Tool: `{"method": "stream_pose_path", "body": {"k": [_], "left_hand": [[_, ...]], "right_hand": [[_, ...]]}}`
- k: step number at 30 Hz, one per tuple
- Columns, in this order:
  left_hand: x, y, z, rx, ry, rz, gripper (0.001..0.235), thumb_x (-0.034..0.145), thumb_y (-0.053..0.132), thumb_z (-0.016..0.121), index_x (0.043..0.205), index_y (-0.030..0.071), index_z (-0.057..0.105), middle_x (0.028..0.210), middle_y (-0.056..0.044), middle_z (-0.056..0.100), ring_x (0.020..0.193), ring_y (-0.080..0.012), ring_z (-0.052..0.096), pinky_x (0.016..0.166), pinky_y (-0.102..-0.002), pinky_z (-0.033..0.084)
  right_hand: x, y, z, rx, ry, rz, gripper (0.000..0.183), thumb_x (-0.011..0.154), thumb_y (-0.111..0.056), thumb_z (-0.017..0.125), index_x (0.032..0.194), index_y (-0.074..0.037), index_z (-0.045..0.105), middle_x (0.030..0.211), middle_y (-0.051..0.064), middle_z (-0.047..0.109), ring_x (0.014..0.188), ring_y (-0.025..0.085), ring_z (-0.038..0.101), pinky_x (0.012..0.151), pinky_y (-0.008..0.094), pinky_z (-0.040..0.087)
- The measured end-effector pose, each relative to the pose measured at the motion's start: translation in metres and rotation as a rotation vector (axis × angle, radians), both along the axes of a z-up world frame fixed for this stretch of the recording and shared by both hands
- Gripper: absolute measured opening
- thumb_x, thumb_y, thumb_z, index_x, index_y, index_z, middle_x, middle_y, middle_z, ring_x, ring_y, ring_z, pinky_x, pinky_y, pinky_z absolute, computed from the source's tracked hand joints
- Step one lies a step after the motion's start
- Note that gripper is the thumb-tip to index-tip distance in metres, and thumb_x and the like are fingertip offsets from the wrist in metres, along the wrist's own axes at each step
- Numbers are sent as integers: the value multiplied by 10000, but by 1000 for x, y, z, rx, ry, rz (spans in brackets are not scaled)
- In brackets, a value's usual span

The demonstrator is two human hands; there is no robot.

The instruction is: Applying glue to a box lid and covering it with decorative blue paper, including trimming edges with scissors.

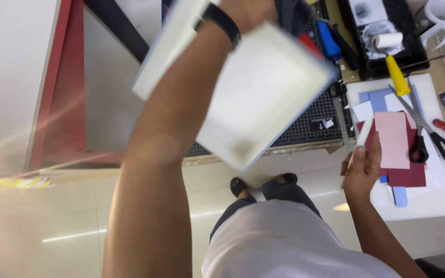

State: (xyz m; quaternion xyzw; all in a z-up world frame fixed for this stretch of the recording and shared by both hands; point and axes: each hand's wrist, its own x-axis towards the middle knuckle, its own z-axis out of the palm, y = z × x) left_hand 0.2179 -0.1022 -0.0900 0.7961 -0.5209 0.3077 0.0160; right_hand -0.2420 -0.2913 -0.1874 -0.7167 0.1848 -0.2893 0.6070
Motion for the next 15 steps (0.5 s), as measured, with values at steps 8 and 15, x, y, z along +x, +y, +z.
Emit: {"method": "stream_pose_path", "body": {"k": [8, 15], "left_hand": [[-92, -75, -110, 25, 97, -446, 229, 885, 226, 658, 728, 366, 749, 703, 53, 739, 778, -201, 732, 848, -413, 573], [-171, -33, -67, -284, 719, 14, 677, 1092, 173, 606, 1652, 246, 232, 1706, -51, 239, 1564, -357, 205, 1290, -506, 284]], "right_hand": [[50, -7, -3, 94, 263, -138, 193, 1152, -294, 563, 1087, -124, 625, 562, -17, 441, 406, 73, 454, 349, 212, 350], [127, 1, 8, -20, 279, 126, 268, 1137, -301, 515, 1320, -186, 672, 941, 88, 680, 867, 230, 653, 789, 399, 508]]}}
